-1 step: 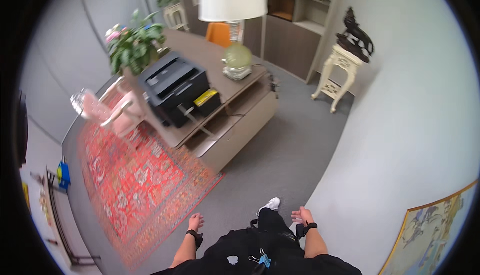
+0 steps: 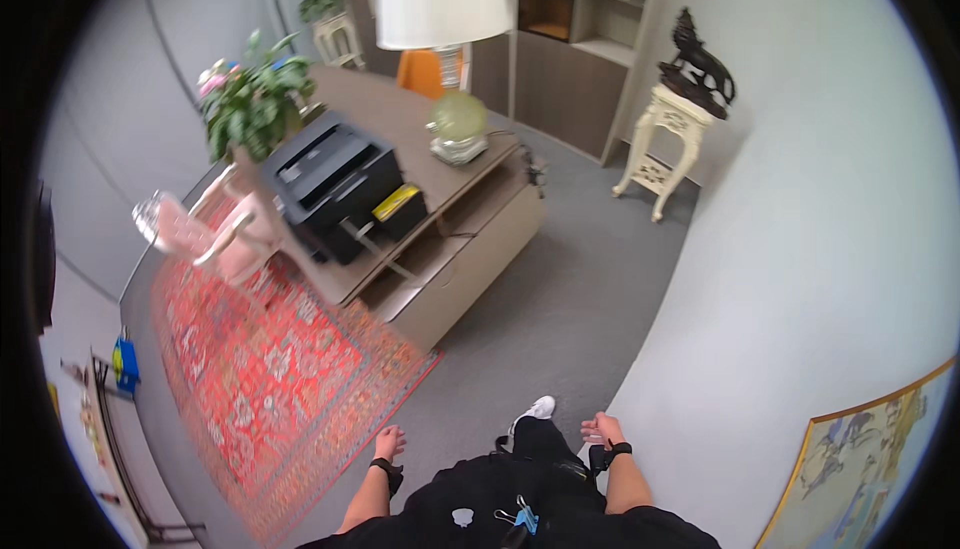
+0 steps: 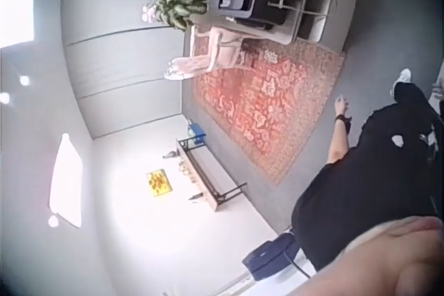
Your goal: Sort and move various office and decorative objects between different surfaces and containers.
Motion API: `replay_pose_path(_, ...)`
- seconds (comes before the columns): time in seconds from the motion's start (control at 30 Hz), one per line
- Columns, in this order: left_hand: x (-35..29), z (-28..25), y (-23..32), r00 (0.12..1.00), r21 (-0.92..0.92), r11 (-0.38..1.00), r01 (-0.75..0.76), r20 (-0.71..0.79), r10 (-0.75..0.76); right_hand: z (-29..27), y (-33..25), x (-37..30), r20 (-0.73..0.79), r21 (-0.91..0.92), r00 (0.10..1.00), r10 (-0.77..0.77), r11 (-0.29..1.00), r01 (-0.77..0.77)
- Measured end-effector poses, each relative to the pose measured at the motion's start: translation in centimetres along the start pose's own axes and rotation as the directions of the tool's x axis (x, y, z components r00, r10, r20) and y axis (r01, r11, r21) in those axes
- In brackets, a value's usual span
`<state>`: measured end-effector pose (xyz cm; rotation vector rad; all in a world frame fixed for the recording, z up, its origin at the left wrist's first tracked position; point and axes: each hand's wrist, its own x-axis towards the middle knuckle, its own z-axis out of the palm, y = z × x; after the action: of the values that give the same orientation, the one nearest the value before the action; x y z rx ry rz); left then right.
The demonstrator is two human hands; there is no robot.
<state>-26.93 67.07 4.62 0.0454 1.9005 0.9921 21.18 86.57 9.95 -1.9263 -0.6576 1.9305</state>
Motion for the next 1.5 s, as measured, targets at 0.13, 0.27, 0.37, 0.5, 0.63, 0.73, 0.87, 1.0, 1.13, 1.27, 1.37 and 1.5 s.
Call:
replay_pose_path(0.13, 6.1, 3.9, 0.3, 0.994, 0.523, 0.846, -0.105, 0.083, 0.072, -3.4, -1.3, 3.5, -0.015, 0.094, 0.999, 0.029, 0.995, -0.028)
replay_pose_path(0.27, 6.1, 10.4, 4.9, 0.987, 0.715, 0.699, 0.027, 0.093, -0.133, -7.0, -1.8, 7.1, -0.088, 0.153, 0.994, 0.066, 0.987, -0.052)
replay_pose_path(0.37, 5.2, 13.6, 7.6, 0.973, 0.573, 0.812, 0.108, 0.105, -0.204, -8.8, -3.2, 7.9, -0.124, 0.214, 0.985, 0.119, 0.973, -0.090)
replay_pose_path(0.5, 5.7, 17.6, 11.6, 0.970, 0.546, 0.835, 0.067, 0.159, -0.182, -10.3, -5.4, 11.8, -0.123, 0.367, 0.983, 0.139, 0.926, -0.085)
replay_pose_path(0.63, 7.9, 22.2, 13.9, 0.951, 0.655, 0.748, 0.109, 0.150, -0.270, -11.2, -10.7, 17.3, -0.057, 0.347, 0.980, 0.192, 0.924, -0.161)
replay_pose_path(0.73, 11.6, 26.3, 16.9, 0.967, 0.826, 0.557, 0.089, 0.062, -0.247, -13.3, -16.8, 21.3, 0.057, 0.095, 0.996, 0.069, 0.993, -0.074)
replay_pose_path(0.87, 16.8, 33.2, 22.6, 0.939, 0.914, 0.263, -0.308, 0.337, -0.071, -18.1, -25.2, 23.0, -0.019, 0.070, 1.000, -0.014, 0.997, 0.015)
replay_pose_path(1.0, 29.0, 41.1, 30.4, 0.657, 0.634, -0.182, -0.752, 0.743, -0.126, -22.3, -33.1, 25.3, -0.276, 0.106, 0.956, 0.099, 0.992, -0.072)
replay_pose_path(1.13, 27.7, 56.1, 43.8, 0.918, 0.705, 0.622, -0.342, 0.392, 0.061, -30.2, -31.0, 34.0, 0.042, -0.448, 0.903, -0.427, 0.800, 0.399)
replay_pose_path(1.27, 29.8, 62.7, 53.5, 0.854, 0.578, 0.660, -0.480, 0.481, 0.199, -20.5, -40.9, 36.8, -0.063, -0.118, 0.997, -0.033, 0.993, 0.025)
replay_pose_path(1.37, 30.5, 68.5, 58.1, 0.834, 0.520, 0.708, -0.478, 0.523, 0.179, -24.9, -36.0, 48.8, 0.098, -0.410, 0.959, -0.266, 0.867, 0.282)
replay_pose_path(1.5, 31.3, 71.1, 63.9, 0.883, 0.490, 0.774, -0.400, 0.433, 0.182, -25.2, -35.9, 59.9, 0.326, -0.552, 0.810, -0.487, 0.598, 0.582)
